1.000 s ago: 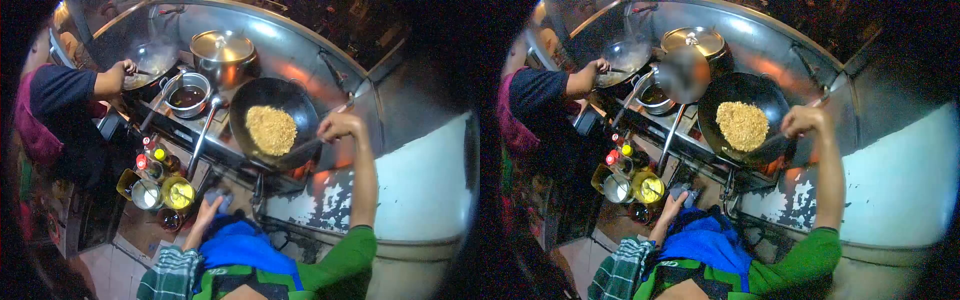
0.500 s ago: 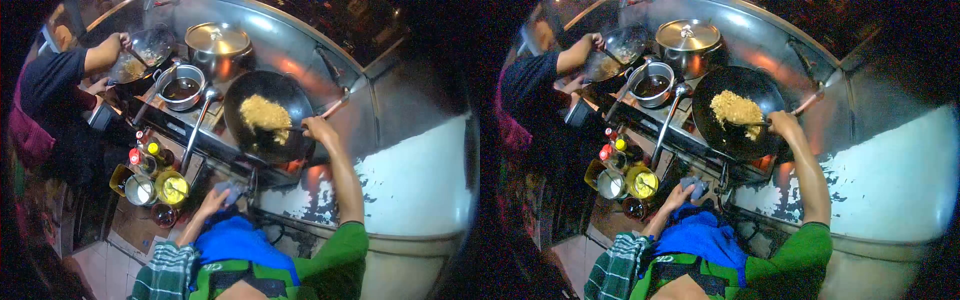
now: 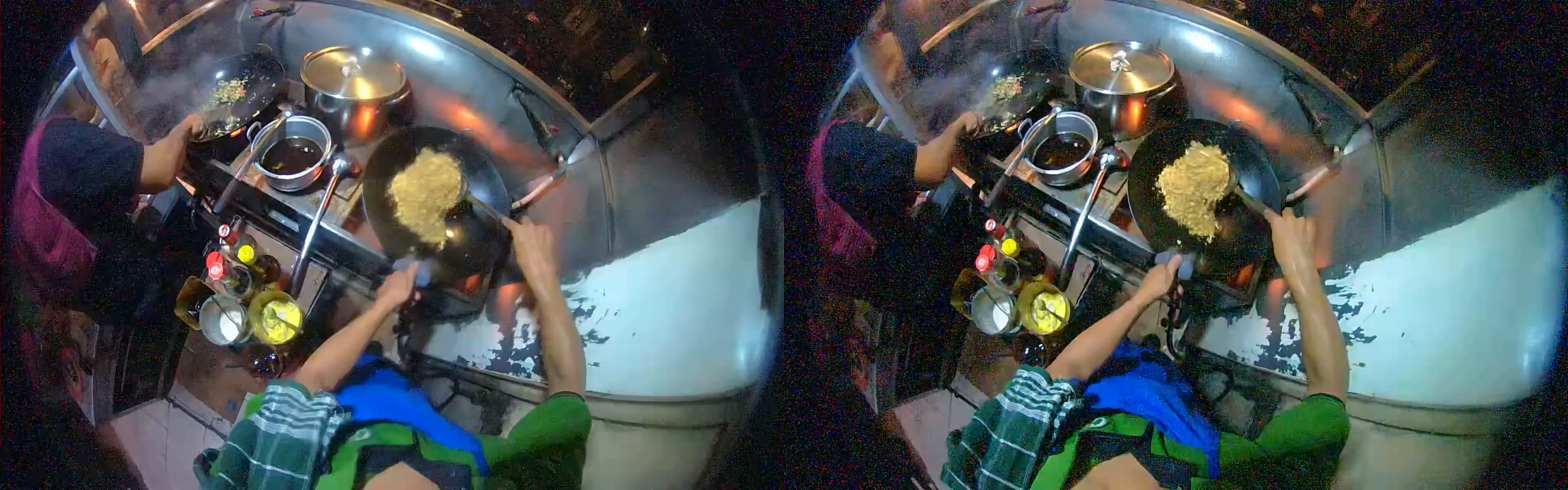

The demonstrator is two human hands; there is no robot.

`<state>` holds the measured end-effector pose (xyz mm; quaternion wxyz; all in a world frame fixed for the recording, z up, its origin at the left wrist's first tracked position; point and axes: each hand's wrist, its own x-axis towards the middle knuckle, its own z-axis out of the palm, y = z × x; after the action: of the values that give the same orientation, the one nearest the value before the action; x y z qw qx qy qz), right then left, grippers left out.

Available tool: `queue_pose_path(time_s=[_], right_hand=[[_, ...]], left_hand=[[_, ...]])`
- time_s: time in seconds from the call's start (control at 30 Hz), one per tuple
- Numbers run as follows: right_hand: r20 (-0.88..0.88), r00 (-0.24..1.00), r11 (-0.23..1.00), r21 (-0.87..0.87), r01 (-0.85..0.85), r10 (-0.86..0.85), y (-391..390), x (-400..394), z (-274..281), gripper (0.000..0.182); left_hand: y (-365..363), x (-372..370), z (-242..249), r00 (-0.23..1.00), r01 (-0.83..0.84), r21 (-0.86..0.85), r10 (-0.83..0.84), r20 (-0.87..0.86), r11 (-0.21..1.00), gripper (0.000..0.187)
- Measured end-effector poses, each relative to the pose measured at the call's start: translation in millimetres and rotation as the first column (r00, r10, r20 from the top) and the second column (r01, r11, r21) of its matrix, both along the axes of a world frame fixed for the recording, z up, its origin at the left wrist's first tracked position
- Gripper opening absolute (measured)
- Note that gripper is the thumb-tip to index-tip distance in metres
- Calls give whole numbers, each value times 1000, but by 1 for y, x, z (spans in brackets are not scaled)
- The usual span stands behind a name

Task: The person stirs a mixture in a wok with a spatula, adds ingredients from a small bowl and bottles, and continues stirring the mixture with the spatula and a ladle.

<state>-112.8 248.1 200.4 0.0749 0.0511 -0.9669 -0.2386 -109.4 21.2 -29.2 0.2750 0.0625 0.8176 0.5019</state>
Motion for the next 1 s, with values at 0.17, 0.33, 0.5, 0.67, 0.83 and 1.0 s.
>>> queue_pose_path(time_s=[0.17,0.33,0.5,0.67,0.83,1.0], right_hand=[[344,920,964,-116,241,-189,-7,19,28,25],[326,935,817,-497,294,-139,-47,23,-58,23],[337,883,740,-489,461,-327,-8,-16,-98,28],[678,663,793,-194,577,-317,15,26,-159,29],[661,741,800,-378,465,-119,14,-80,-174,34],[763,639,865,-250,435,-101,-12,-10,-118,37]], left_hand=[[4,2,-16,990,13,166,-36,137,986,81],[8,6,7,979,-125,137,99,181,983,72],[5,7,-6,985,-166,84,161,63,983,71],[-14,-6,24,986,-114,9,112,121,993,76],[-13,-8,11,993,-100,-35,102,56,994,76],[-11,-9,-2,993,-15,-98,26,118,995,69]])
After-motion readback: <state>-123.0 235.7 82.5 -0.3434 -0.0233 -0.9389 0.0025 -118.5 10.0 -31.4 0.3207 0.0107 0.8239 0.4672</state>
